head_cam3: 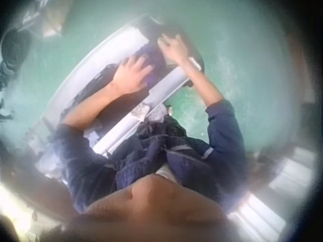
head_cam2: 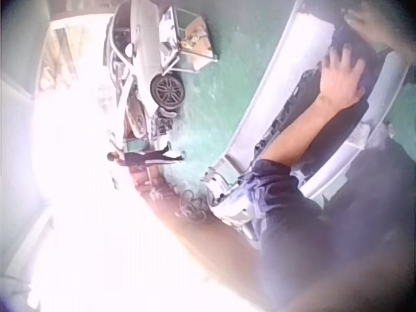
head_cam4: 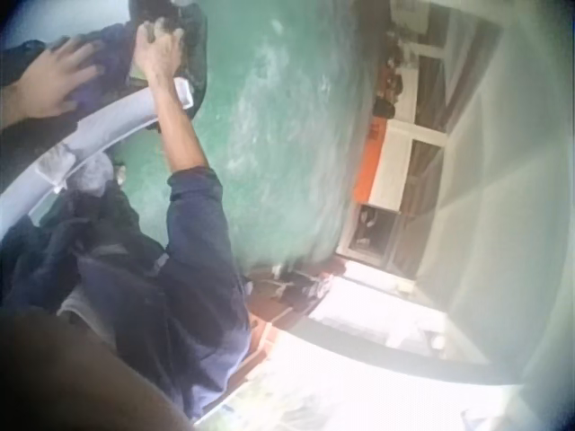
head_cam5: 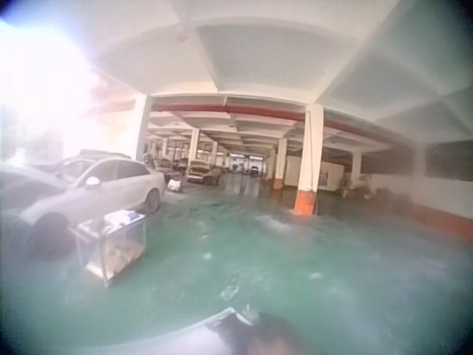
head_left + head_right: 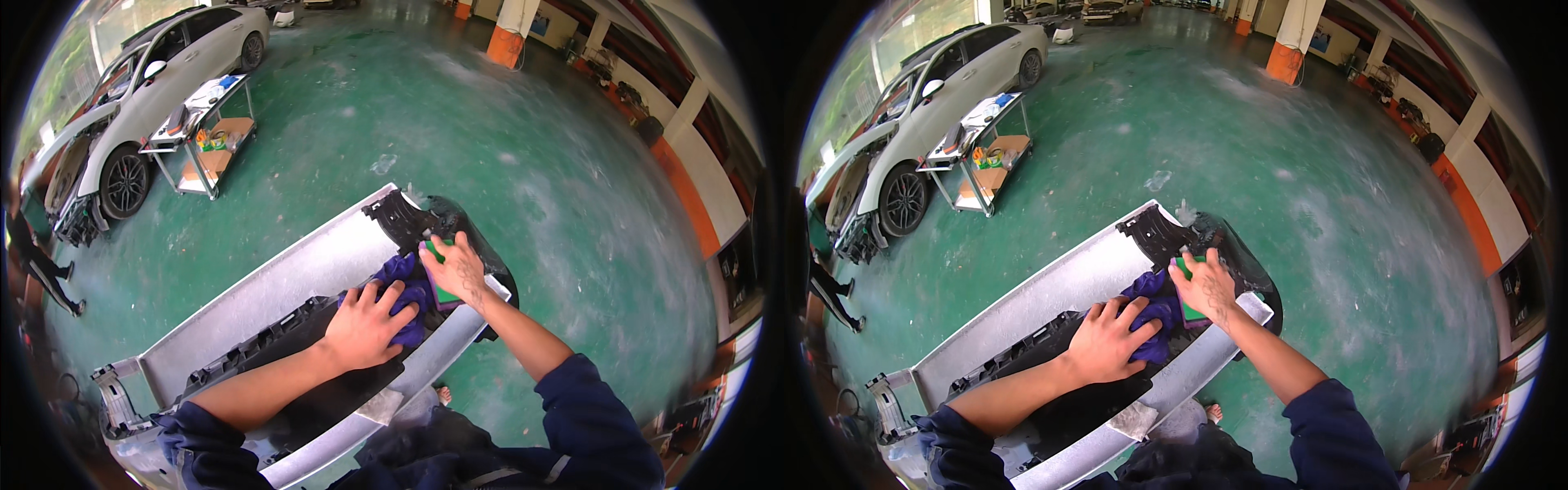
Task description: The person scrubs a detached car bumper with a red sanding block and a purple cloth, then rinses the cloth in a bucket and continues scrubbing with a green sponge. The bumper is held on a metal stand in a workshop.
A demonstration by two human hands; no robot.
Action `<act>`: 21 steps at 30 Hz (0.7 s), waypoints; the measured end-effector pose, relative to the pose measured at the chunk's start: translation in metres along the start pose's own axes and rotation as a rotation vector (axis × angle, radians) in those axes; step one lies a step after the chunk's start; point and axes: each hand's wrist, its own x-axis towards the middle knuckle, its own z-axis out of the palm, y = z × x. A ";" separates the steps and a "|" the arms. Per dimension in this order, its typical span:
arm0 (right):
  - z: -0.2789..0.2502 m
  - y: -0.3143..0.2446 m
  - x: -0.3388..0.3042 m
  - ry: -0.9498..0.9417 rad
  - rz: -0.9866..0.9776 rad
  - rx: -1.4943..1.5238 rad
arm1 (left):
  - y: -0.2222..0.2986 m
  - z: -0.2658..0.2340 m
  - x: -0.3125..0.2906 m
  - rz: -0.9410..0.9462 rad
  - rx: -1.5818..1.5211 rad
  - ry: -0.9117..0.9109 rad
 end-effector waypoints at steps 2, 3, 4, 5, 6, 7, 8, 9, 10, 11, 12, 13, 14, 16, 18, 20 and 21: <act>-0.019 -0.001 0.015 -0.039 0.081 0.030 | 0.003 -0.002 0.001 0.004 -0.015 -0.011; -0.018 0.010 0.034 -0.029 0.143 0.006 | 0.004 -0.001 0.003 0.006 -0.019 -0.012; -0.013 0.026 0.052 -0.012 0.212 -0.022 | 0.004 0.000 0.008 0.019 -0.025 -0.010; -0.012 0.025 0.052 -0.017 0.207 -0.025 | 0.004 0.001 0.009 0.022 -0.025 -0.012; -0.012 0.025 0.052 -0.018 0.203 -0.027 | 0.005 0.001 0.010 0.027 -0.025 -0.015; -0.010 0.004 0.037 -0.027 0.143 -0.026 | 0.002 0.002 0.006 0.015 -0.021 -0.026; -0.010 -0.015 0.018 -0.054 0.081 0.000 | 0.001 0.002 -0.001 -0.006 -0.017 -0.025; -0.014 -0.034 0.000 -0.079 0.020 0.024 | -0.002 0.000 -0.006 -0.019 -0.006 -0.016; -0.008 -0.014 -0.002 -0.049 -0.035 0.050 | 0.000 -0.001 -0.001 -0.003 -0.007 0.007; -0.010 -0.009 0.007 -0.073 0.010 0.031 | 0.001 0.001 0.001 -0.002 -0.005 0.005; -0.016 -0.005 0.023 -0.098 0.054 0.013 | 0.002 0.002 0.003 -0.001 -0.002 0.002; -0.017 0.008 0.045 -0.094 0.125 -0.061 | 0.003 0.003 0.007 0.011 0.003 0.006; -0.013 0.018 0.051 -0.037 0.157 -0.080 | 0.005 0.003 0.010 0.023 -0.008 0.005; -0.002 0.021 0.054 0.030 0.182 -0.103 | 0.003 0.006 0.009 0.018 -0.023 0.004; 0.001 -0.007 0.019 0.005 0.061 -0.021 | 0.001 0.004 -0.001 0.001 -0.013 0.011; -0.003 -0.008 0.001 -0.008 -0.015 0.055 | 0.001 -0.001 -0.003 0.002 -0.009 0.024; -0.007 -0.004 0.012 -0.009 0.029 0.029 | 0.000 0.002 0.000 -0.001 -0.013 0.035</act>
